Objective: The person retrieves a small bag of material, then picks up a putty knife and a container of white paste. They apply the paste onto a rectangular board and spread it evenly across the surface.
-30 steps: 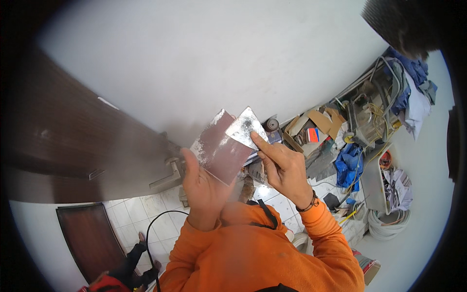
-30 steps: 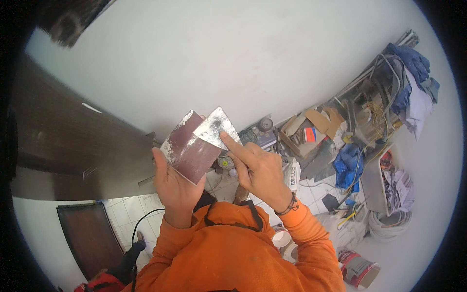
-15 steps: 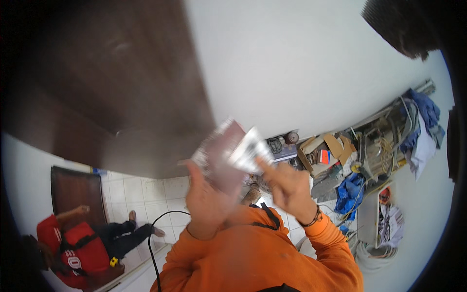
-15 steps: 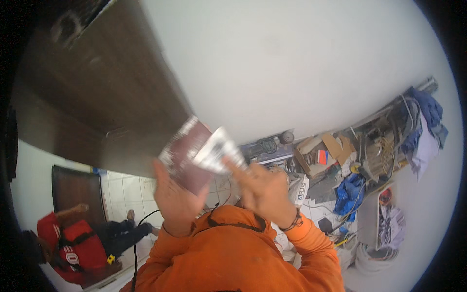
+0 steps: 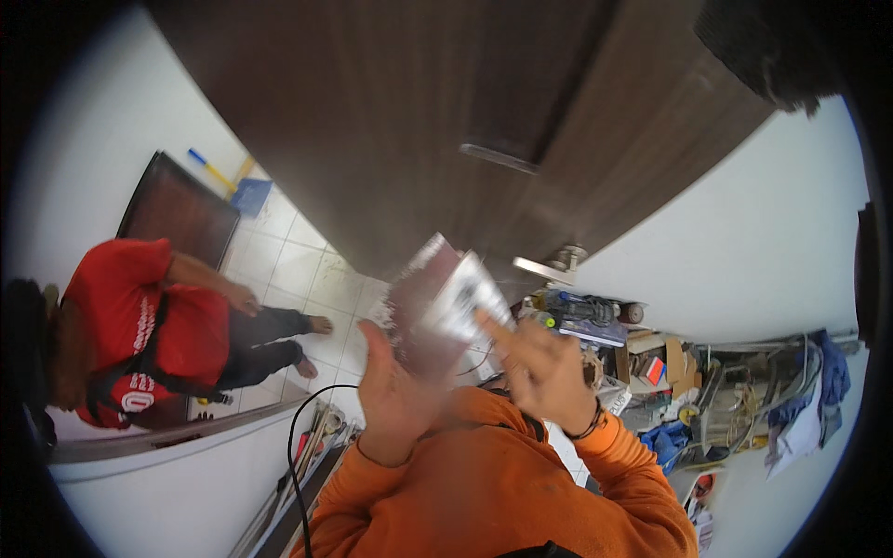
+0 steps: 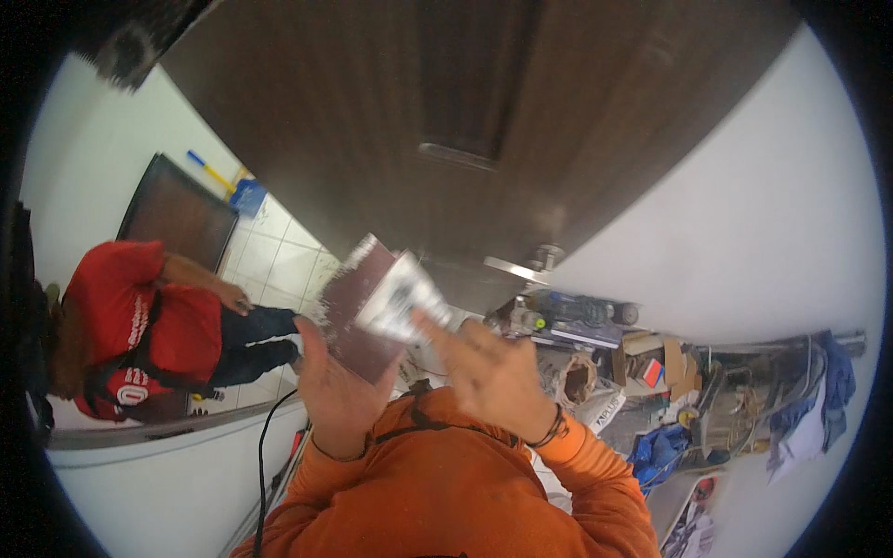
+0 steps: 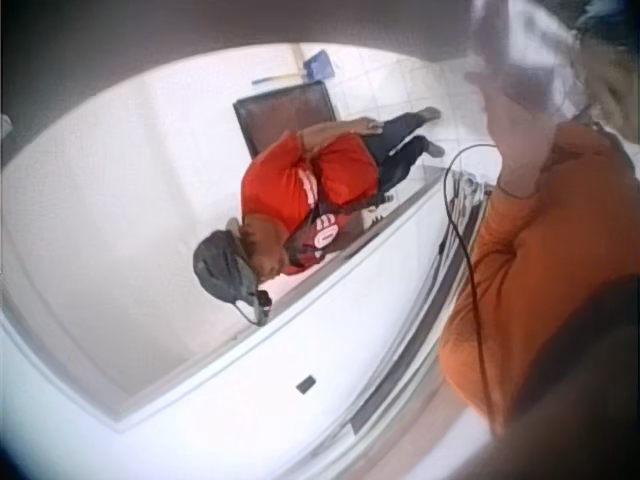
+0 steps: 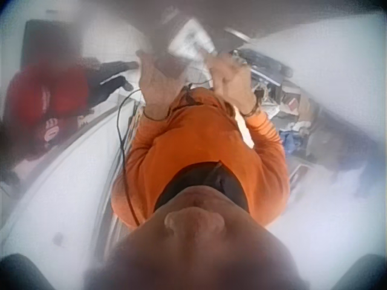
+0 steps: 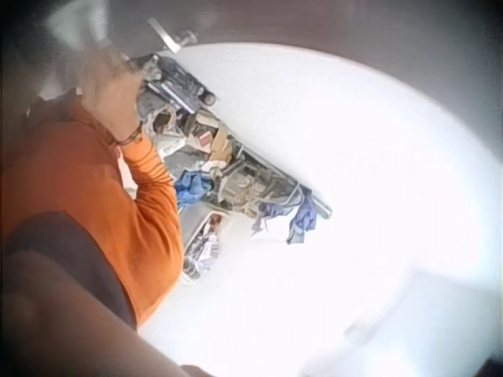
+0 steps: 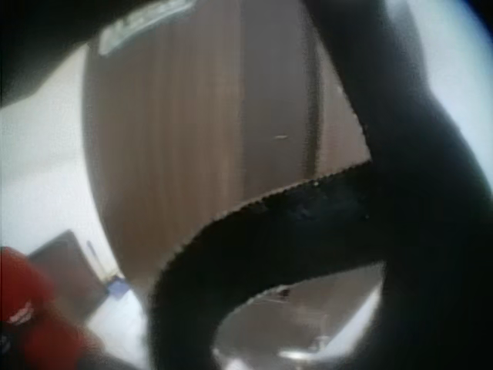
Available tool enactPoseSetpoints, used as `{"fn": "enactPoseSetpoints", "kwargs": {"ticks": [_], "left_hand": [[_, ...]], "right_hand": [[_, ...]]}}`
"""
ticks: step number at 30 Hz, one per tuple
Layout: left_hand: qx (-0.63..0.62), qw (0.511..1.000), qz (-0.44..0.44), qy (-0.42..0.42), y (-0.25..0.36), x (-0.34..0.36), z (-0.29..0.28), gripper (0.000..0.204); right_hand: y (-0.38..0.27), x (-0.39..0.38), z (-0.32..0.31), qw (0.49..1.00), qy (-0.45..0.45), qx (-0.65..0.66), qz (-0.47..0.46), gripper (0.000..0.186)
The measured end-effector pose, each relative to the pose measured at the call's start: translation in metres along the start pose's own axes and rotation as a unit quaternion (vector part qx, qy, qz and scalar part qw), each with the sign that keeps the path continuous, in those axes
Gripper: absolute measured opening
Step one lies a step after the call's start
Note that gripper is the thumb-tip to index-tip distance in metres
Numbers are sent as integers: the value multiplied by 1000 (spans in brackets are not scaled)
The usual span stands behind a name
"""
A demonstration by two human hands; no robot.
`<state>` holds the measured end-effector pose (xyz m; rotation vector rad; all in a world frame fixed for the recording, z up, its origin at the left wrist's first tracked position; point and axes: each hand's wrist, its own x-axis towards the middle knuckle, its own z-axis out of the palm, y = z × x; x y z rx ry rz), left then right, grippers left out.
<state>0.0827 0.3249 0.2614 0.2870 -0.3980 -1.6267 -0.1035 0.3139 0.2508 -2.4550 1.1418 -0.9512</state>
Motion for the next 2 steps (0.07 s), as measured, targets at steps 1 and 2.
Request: {"fn": "enactPoseSetpoints", "kwargs": {"ticks": [1, 2], "left_hand": [[28, 999, 15, 19, 8, -6, -8, 77], [30, 999, 26, 28, 20, -9, -14, 77]], "right_hand": [[0, 9, 14, 1000, 9, 24, 15, 70], [-5, 19, 25, 998, 17, 49, 33, 70]]}}
